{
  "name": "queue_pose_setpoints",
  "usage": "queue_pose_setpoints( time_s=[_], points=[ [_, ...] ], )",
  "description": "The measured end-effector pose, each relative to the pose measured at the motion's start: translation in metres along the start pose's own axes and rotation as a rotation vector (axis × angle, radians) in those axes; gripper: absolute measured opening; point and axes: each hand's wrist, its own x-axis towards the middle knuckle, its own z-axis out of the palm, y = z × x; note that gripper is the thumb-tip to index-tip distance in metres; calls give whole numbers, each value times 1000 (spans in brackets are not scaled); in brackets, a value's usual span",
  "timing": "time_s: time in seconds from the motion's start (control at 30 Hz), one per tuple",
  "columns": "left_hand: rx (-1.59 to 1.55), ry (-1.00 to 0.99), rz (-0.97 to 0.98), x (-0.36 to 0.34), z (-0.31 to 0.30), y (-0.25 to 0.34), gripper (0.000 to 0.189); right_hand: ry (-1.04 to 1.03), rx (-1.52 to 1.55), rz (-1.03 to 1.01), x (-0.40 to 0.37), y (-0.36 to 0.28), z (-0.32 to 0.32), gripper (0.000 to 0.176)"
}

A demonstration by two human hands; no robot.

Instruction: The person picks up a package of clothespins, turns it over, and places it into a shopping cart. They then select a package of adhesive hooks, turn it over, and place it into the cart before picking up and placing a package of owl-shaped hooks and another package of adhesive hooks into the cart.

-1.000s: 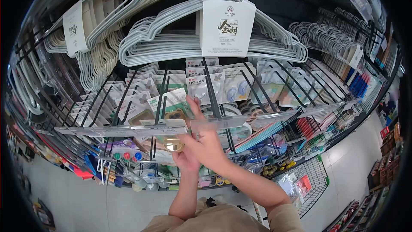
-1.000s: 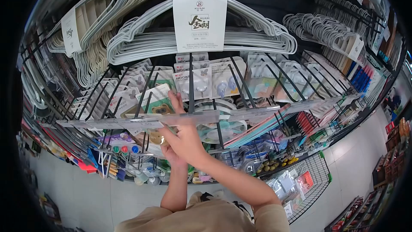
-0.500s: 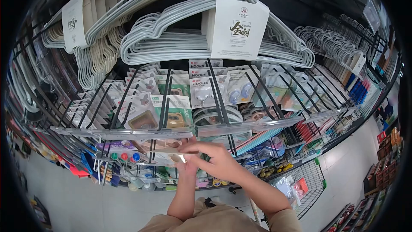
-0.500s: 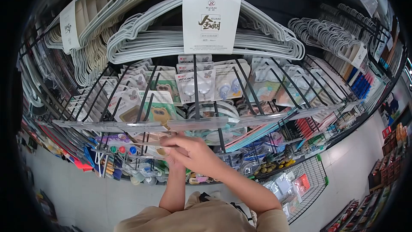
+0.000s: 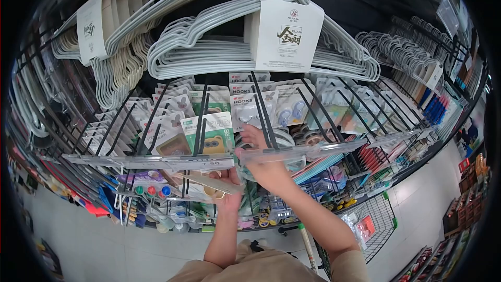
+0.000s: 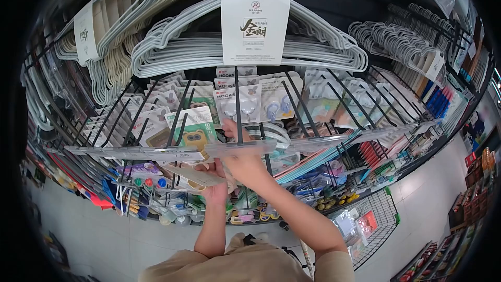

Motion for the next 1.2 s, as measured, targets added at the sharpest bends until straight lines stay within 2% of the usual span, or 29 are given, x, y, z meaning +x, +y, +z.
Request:
queue_pose_setpoints(
  time_s=[0.03, 0.1, 0.13, 0.2, 0.23, 0.3, 0.33, 0.4, 0.53, 0.6, 0.7, 0.73, 0.8, 0.83, 0.9, 1.0, 1.03, 1.1, 1.2],
  points=[
    [2, -2, -5, 0, 0, 0, 11, 6, 0, -1, 6, 0, 5, 52],
    [25, 27, 23, -2, 1, -1, 13, -44, 324, 112, 19, -1, 12, 40],
    [26, 26, 20, -3, 0, -2, 13, -41, 325, 111, 23, -1, 13, 40],
    [40, -24, -15, -6, 0, -1, 15, -165, 276, 268, 29, 0, 14, 25],
    [42, -25, -15, -8, 3, -2, 15, -165, 279, 267, 30, -11, 12, 25],
    [65, 213, 54, -12, 8, -4, 17, -156, 213, 310, 29, -37, 6, 22],
    [67, 214, 56, -13, 5, -2, 17, -157, 215, 311, 26, -39, 6, 22],
    [33, 63, -14, -16, -3, 0, 21, -118, 150, 211, 19, -41, 7, 21],
    [-74, 45, -87, -20, -4, 0, 24, -146, 102, 108, 8, -42, 1, 20],
    [245, 226, -40, -20, 4, -2, 43, -151, 84, 55, 5, -41, 0, 19],
    [372, 222, 9, -24, 22, -7, 52, -209, 115, 71, 1, -45, -4, 21],
    [372, 223, 7, -24, 27, -8, 52, -207, 114, 73, -1, -46, -5, 21],
    [360, 311, -1, -25, 32, -10, 67, -257, 102, 105, -4, -47, -6, 22],
    [360, 313, -2, -25, 21, -5, 67, -257, 101, 107, -4, -49, -6, 22],
    [276, 241, -98, -24, -3, 5, 81, -229, 138, 35, -4, -53, -7, 23],
    [361, 265, -67, -27, -9, 7, 88, -272, 68, 69, -2, -61, -12, 24],
    [361, 266, -66, -27, -17, 9, 88, -272, 68, 70, -3, -62, -12, 24],
    [265, 198, -72, -26, -34, 14, 59, -264, 79, 63, -6, -61, -11, 25],
    [275, 184, -66, -31, -34, 13, 58, -288, 22, 131, -10, -59, -10, 26]
  ],
)
